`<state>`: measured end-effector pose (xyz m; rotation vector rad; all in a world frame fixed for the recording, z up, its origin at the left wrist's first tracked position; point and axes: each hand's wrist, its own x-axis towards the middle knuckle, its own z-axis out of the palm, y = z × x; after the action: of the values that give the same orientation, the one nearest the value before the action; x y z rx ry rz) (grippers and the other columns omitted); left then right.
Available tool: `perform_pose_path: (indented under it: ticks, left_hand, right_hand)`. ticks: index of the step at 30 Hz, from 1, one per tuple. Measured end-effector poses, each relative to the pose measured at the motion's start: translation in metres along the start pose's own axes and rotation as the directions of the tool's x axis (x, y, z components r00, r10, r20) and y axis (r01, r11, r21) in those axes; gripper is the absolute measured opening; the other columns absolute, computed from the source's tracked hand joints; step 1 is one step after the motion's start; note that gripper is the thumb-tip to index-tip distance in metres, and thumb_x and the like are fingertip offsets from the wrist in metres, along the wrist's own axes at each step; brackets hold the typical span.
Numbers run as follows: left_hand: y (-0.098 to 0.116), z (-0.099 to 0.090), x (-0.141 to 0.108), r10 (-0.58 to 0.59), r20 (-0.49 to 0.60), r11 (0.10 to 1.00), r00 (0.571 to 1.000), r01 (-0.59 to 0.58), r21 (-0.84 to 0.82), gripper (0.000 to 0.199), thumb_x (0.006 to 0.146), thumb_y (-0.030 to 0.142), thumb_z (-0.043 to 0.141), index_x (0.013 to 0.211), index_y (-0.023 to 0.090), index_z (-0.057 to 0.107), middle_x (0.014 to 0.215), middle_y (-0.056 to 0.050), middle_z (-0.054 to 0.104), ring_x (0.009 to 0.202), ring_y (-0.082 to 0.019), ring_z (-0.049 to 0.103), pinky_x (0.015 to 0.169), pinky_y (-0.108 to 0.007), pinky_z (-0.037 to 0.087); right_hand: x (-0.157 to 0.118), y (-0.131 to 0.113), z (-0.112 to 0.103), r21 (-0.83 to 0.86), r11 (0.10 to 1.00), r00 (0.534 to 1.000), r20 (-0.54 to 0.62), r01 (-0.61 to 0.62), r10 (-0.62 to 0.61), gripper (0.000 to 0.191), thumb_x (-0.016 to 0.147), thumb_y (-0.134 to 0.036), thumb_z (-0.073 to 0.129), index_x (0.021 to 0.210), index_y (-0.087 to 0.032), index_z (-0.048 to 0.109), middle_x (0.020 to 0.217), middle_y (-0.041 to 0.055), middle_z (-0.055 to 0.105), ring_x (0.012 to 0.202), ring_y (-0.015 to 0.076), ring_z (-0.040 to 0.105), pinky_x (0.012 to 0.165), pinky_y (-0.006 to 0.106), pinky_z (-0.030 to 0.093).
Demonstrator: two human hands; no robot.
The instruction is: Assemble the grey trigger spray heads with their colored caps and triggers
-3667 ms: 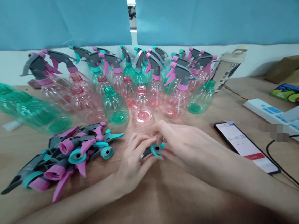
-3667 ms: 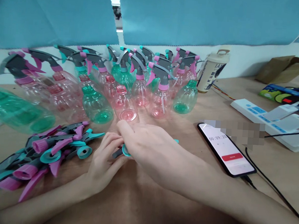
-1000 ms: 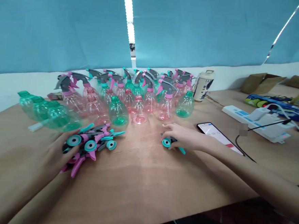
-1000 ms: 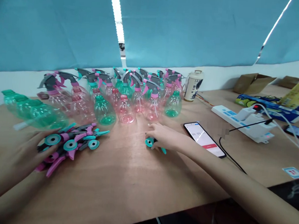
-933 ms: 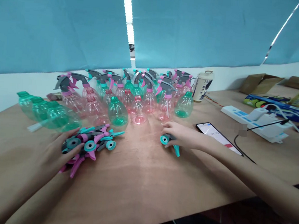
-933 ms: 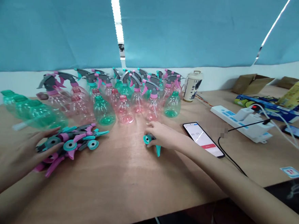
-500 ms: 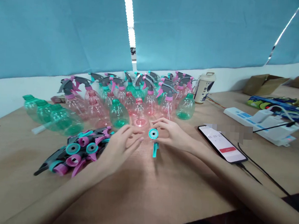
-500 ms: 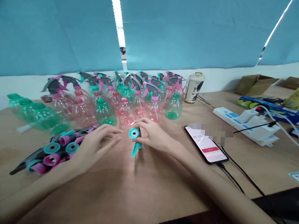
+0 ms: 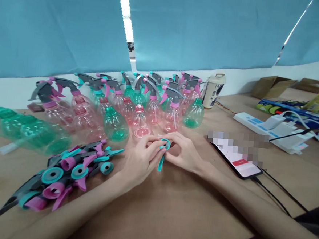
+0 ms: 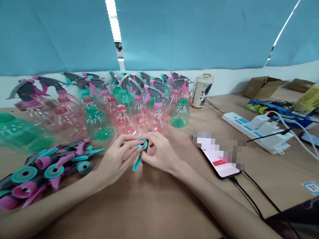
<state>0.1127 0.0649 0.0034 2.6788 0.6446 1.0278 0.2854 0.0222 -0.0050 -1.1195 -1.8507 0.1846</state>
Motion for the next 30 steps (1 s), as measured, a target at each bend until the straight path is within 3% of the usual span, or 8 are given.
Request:
perform_pose_path:
  ticks: [5, 9, 14, 19, 24, 30]
  left_hand:
    - [-0.006, 0.007, -0.005, 0.060, -0.049, 0.998, 0.997, -0.059, 0.025, 0.026, 0.090, 0.019, 0.048, 0.115, 0.018, 0.054, 0.107, -0.009, 0.052, 0.088, -0.015, 0.058, 0.075, -0.031, 0.052]
    - [-0.012, 0.005, -0.006, 0.175, -0.062, 0.978, 0.983, -0.166, 0.125, 0.026, 0.087, 0.016, 0.052, 0.113, 0.017, 0.054, 0.104, -0.010, 0.056, 0.085, -0.017, 0.057, 0.071, -0.031, 0.052]
    - [-0.019, 0.002, -0.006, 0.272, -0.063, 0.955, 0.960, -0.261, 0.141, 0.024, 0.088, 0.014, 0.050, 0.111, 0.012, 0.053, 0.087, -0.008, 0.059, 0.076, -0.017, 0.055, 0.065, -0.030, 0.050]
    - [-0.019, 0.000, -0.003, 0.349, -0.054, 0.925, 0.936, -0.334, 0.179, 0.013, 0.086, 0.014, 0.052, 0.098, 0.014, 0.056, 0.075, -0.006, 0.059, 0.073, -0.018, 0.050, 0.063, -0.030, 0.048]
    - [-0.008, -0.002, -0.003, 0.246, -0.054, 0.967, 0.968, -0.241, 0.088, 0.010, 0.088, 0.013, 0.048, 0.095, 0.014, 0.055, 0.081, -0.007, 0.060, 0.077, -0.019, 0.049, 0.066, -0.031, 0.047]
    - [0.011, -0.006, -0.001, 0.022, -0.008, 0.995, 1.000, -0.023, -0.093, 0.014, 0.091, 0.015, 0.044, 0.102, 0.017, 0.053, 0.090, -0.004, 0.058, 0.083, -0.016, 0.049, 0.073, -0.029, 0.045]
  right_hand:
    - [-0.001, 0.004, 0.000, -0.044, 0.998, 0.999, 0.008, 0.040, -0.039, 0.034, 0.076, -0.018, 0.056, 0.110, -0.019, 0.055, 0.099, 0.0053, 0.064, 0.085, 0.0176, 0.055, 0.079, 0.036, 0.047]
    - [-0.001, 0.003, 0.000, -0.072, 0.994, 0.995, 0.052, 0.085, -0.081, 0.040, 0.078, -0.020, 0.055, 0.117, -0.018, 0.053, 0.096, 0.0052, 0.065, 0.082, 0.0184, 0.051, 0.077, 0.036, 0.047]
    - [0.000, 0.000, 0.002, -0.115, 0.985, 0.990, 0.075, 0.128, -0.120, 0.039, 0.080, -0.020, 0.053, 0.118, -0.011, 0.052, 0.095, 0.0093, 0.065, 0.089, 0.0213, 0.050, 0.080, 0.037, 0.047]
    - [0.000, -0.003, 0.004, -0.145, 0.977, 0.986, 0.091, 0.156, -0.143, 0.038, 0.080, -0.019, 0.053, 0.118, -0.015, 0.054, 0.098, 0.0074, 0.066, 0.085, 0.0210, 0.049, 0.077, 0.037, 0.047]
    - [0.000, -0.005, 0.000, -0.146, 0.971, 0.980, 0.080, 0.191, -0.180, 0.044, 0.079, -0.021, 0.055, 0.122, -0.020, 0.052, 0.100, 0.0048, 0.066, 0.083, 0.0196, 0.050, 0.075, 0.035, 0.048]
    - [-0.001, -0.008, -0.005, -0.185, 0.968, 0.986, 0.036, 0.168, -0.164, 0.044, 0.073, -0.018, 0.057, 0.117, -0.017, 0.056, 0.090, 0.0048, 0.064, 0.080, 0.0192, 0.048, 0.075, 0.034, 0.047]
